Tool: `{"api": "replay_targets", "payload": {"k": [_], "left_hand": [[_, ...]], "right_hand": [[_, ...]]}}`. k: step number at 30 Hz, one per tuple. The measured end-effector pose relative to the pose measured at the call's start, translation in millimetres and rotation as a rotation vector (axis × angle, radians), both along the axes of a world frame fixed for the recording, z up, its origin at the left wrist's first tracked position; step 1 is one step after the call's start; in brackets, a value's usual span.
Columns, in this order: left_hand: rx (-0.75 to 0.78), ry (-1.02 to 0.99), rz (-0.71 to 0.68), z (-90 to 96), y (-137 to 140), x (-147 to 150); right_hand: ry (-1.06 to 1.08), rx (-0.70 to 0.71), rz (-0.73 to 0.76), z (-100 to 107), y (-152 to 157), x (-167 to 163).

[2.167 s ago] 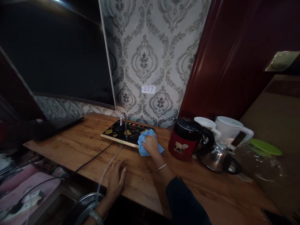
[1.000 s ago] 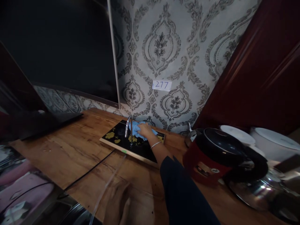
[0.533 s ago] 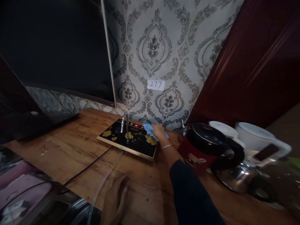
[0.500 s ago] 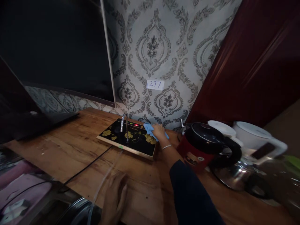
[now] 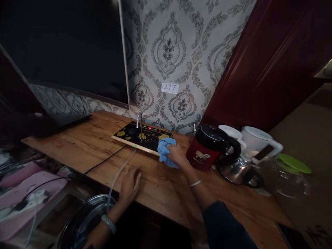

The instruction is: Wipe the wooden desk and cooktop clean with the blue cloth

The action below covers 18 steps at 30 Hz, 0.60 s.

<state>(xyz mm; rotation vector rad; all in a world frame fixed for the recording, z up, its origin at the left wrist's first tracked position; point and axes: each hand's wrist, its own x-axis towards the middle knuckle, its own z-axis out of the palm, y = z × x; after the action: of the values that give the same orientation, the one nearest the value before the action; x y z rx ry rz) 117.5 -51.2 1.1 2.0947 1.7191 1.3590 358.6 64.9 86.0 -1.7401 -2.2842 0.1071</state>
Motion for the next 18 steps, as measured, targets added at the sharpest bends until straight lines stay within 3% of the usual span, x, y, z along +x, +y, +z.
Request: {"api": "replay_targets", "payload": {"k": [6, 10, 14, 18], "left_hand": [[0.044, -0.033, 0.016, -4.2, -2.2, 0.8], [0.125, -0.073, 0.017, -5.0, -6.1, -1.8], [0.122, 0.024, 0.038, 2.5, -6.9, -2.1], [-0.046, 0.304, -0.102, 19.1, -4.5, 16.3]], "right_hand": [[0.166, 0.065, 0.268, -22.8, -75.0, -28.1], [0.224, -0.007, 0.357, -50.4, -99.6, -58.4], [0.470, 0.126, 0.326, -74.3, -101.8, -57.1], [0.680, 0.250, 0.124, -94.3, -104.3, -23.1]]}}
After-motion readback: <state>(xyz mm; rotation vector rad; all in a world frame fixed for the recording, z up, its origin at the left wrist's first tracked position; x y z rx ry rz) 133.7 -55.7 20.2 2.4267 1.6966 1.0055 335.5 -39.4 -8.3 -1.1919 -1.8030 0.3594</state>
